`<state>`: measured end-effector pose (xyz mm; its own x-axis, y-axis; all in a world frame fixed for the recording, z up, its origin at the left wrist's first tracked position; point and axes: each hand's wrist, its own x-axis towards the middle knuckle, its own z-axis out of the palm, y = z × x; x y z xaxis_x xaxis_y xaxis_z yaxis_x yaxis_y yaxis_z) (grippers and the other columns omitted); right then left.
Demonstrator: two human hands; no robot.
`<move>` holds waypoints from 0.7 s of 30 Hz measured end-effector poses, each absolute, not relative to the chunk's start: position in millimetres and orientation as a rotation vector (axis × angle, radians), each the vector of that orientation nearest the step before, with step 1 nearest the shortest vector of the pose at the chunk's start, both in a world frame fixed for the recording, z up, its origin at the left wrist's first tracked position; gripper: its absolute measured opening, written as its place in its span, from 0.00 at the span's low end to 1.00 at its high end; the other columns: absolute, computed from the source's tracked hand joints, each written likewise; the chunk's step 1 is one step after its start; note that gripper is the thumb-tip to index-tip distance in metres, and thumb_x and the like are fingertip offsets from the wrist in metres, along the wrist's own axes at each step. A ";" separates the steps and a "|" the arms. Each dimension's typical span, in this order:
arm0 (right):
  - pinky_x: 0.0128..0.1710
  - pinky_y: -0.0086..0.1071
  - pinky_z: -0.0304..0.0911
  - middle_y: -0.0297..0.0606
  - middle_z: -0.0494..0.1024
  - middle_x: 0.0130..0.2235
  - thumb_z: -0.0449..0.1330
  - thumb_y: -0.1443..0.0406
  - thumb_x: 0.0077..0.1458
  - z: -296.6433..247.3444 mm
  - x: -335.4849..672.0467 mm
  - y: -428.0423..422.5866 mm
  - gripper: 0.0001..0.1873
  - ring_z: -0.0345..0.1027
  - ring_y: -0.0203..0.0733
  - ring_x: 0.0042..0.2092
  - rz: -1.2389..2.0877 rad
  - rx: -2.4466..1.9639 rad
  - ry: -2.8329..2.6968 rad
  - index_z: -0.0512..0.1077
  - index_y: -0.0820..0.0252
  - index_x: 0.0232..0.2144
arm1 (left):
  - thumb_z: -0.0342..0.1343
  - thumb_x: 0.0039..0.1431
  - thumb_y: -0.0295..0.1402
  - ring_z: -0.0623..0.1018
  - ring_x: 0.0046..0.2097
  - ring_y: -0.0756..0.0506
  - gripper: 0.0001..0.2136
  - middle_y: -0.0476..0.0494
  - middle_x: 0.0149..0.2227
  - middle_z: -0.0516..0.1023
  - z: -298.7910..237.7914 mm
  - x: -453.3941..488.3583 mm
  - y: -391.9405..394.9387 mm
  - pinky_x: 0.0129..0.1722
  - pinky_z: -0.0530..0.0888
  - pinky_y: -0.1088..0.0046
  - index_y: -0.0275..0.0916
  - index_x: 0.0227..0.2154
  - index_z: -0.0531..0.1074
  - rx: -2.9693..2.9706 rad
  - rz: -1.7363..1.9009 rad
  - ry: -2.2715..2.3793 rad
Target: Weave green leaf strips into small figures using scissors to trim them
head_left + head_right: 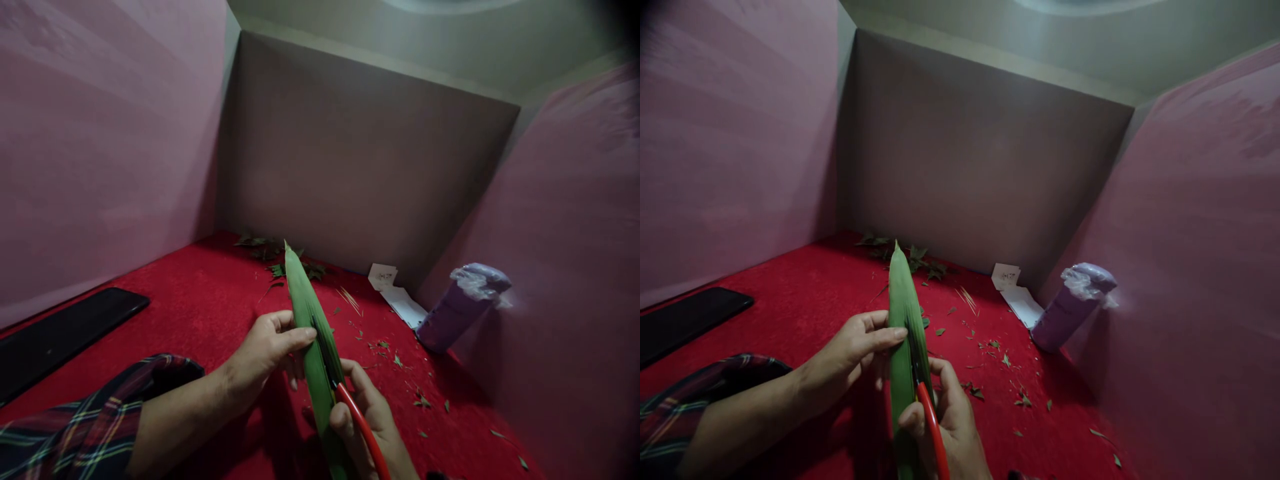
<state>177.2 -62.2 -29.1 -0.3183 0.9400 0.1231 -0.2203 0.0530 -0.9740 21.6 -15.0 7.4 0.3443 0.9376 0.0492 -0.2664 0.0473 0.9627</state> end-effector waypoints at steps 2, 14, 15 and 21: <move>0.18 0.19 0.49 0.23 0.59 0.20 0.63 0.49 0.43 -31.2 178.6 -61.8 0.29 0.48 0.25 0.19 1.487 -0.815 -1.327 0.60 0.58 0.41 | 0.54 0.52 0.34 0.68 0.18 0.54 0.09 0.45 0.22 0.73 8.1 20.7 -13.0 0.13 0.66 0.81 0.32 0.29 0.69 1.138 1.121 0.751; 0.19 0.21 0.43 0.26 0.59 0.23 0.61 0.47 0.45 -37.1 181.4 -59.3 0.29 0.47 0.27 0.22 1.462 -0.770 -1.423 0.60 0.59 0.42 | 0.54 0.51 0.32 0.65 0.15 0.56 0.07 0.49 0.19 0.70 6.2 19.2 -11.8 0.11 0.64 0.83 0.31 0.28 0.70 1.126 1.139 0.764; 0.20 0.22 0.44 0.27 0.59 0.24 0.61 0.47 0.45 -36.5 181.5 -59.5 0.29 0.47 0.27 0.22 1.451 -0.779 -1.425 0.60 0.59 0.42 | 0.54 0.51 0.31 0.65 0.15 0.56 0.07 0.49 0.19 0.70 6.7 19.4 -12.3 0.11 0.64 0.83 0.30 0.28 0.70 1.126 1.132 0.764; 0.20 0.21 0.46 0.26 0.59 0.24 0.61 0.46 0.43 -33.6 180.6 -61.6 0.30 0.49 0.26 0.22 1.469 -0.817 -1.388 0.60 0.58 0.42 | 0.54 0.51 0.32 0.66 0.15 0.56 0.07 0.46 0.20 0.72 8.0 21.0 -14.0 0.11 0.64 0.83 0.31 0.29 0.69 1.105 1.101 0.778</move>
<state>180.6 -61.6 -33.6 -0.3517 0.9277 0.1252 -0.1776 0.0652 -0.9819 21.0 -14.0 8.0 0.2992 0.9537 0.0296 -0.2911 0.0617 0.9547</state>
